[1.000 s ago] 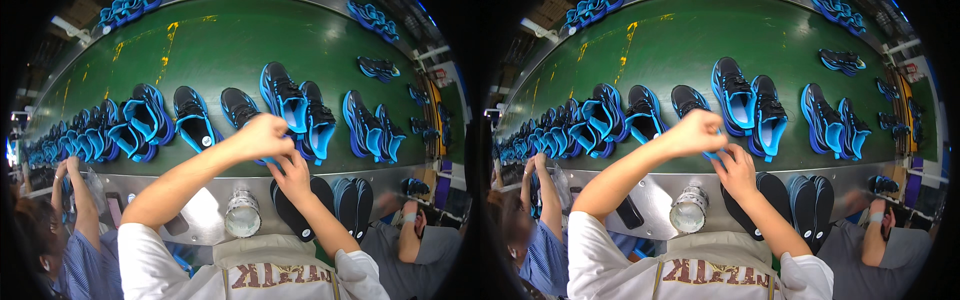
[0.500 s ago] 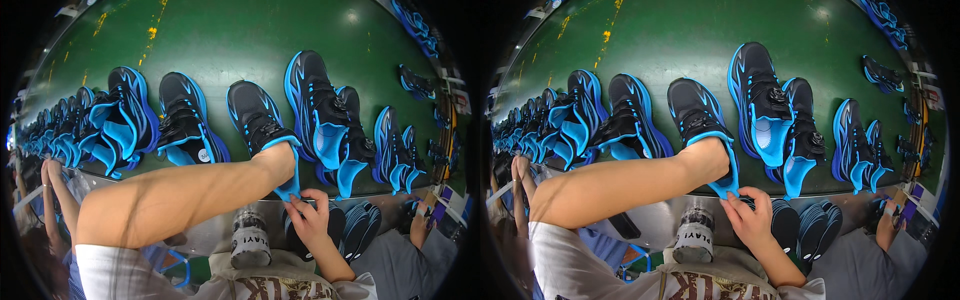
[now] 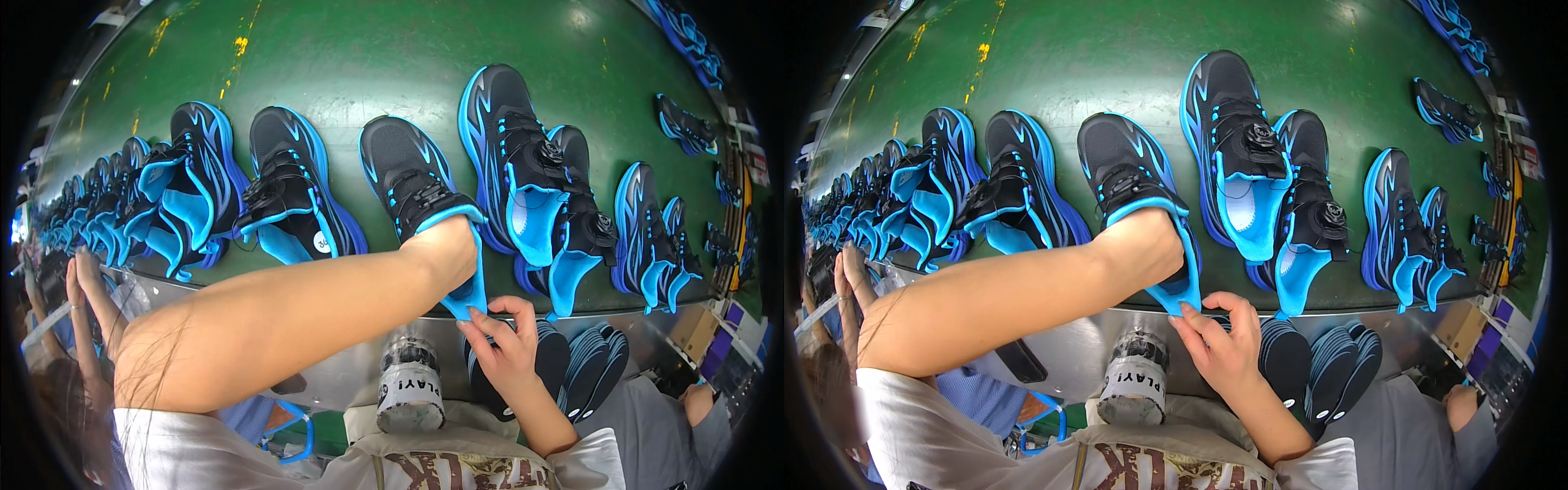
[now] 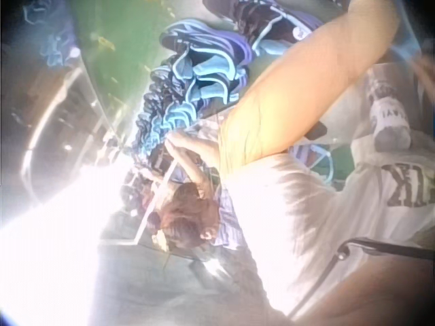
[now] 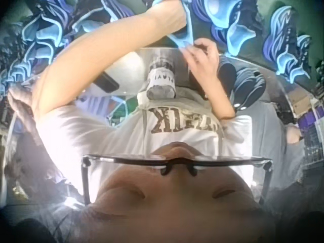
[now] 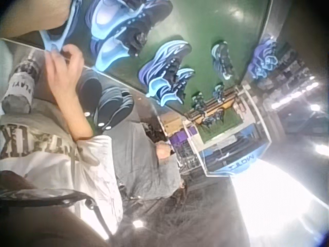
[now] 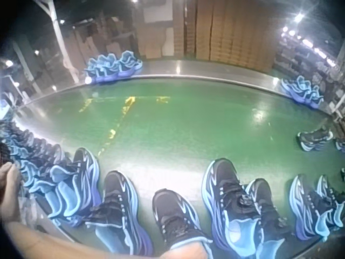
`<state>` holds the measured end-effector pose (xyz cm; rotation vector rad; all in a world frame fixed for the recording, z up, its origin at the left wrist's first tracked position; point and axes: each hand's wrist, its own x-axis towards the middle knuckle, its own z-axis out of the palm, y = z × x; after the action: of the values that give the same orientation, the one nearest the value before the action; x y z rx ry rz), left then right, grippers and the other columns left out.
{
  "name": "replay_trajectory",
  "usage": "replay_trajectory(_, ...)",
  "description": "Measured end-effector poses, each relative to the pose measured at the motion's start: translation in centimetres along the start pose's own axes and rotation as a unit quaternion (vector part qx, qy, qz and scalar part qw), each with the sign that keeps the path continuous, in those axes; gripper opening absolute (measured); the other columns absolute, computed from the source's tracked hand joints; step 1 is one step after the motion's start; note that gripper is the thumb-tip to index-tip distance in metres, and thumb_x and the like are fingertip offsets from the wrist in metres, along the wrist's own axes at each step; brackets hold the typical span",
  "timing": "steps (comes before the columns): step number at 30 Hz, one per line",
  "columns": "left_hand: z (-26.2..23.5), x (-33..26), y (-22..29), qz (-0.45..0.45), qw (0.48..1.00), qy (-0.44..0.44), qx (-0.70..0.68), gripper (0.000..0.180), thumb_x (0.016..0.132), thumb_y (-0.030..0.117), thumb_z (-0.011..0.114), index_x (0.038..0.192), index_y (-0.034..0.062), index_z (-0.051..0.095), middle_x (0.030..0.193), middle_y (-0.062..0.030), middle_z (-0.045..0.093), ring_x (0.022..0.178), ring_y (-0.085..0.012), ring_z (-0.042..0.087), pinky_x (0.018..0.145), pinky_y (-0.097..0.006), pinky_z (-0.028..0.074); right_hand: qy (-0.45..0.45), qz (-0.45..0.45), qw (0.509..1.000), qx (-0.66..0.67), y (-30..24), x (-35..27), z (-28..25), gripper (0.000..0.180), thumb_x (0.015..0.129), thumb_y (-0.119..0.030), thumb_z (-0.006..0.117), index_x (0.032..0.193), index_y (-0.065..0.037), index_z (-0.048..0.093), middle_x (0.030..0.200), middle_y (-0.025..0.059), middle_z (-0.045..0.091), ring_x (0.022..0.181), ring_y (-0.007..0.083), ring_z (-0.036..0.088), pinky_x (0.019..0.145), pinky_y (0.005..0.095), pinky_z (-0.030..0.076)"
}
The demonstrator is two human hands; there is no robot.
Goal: The person inserts insoles into shoes along an assembly line conveyor belt by hand.
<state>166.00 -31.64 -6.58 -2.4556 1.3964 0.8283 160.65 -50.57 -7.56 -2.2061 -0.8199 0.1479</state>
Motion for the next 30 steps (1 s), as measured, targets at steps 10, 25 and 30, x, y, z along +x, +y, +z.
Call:
replay_trajectory(10,1.2,-0.3,1.4,-0.088,0.993,0.074,0.002,0.011,0.07,0.018,0.059,0.073,0.0124,0.067,0.075,0.0009,0.065,0.072,-0.0182,0.061,0.061,-0.034,0.045,-0.006,-0.002,1.0,-0.002,0.0,-0.3,0.5,0.025,0.061,-0.007,0.075,0.082,-0.007,0.062,0.085,0.0068,0.056,0.071,0.0218,0.054,0.058,0.0311,0.038)
replay_trajectory(25,-5.5,0.1,2.7,-0.247,0.831,0.44,-0.232,0.031,0.073,0.027,0.064,0.083,0.0029,0.049,0.056,-0.0099,0.053,0.055,-0.0285,0.058,0.05,-0.038,0.045,0.003,-0.033,0.971,-0.237,7.0,-0.9,-6.1,0.034,0.069,-0.022,0.069,0.095,-0.005,0.056,0.095,0.0078,0.057,0.103,0.0238,0.05,0.093,0.0436,0.03)
replay_trajectory(30,-4.5,3.2,-2.0,-0.391,0.821,0.374,-0.185,0.039,0.073,0.025,0.064,0.097,0.0006,0.045,0.079,-0.0171,0.059,0.072,-0.0312,0.06,0.062,-0.04,0.048,0.024,-0.054,0.952,-0.299,10.6,0.2,-8.8,0.026,0.068,-0.023,0.069,0.083,-0.006,0.056,0.087,0.0075,0.059,0.098,0.0251,0.052,0.091,0.0423,0.032)
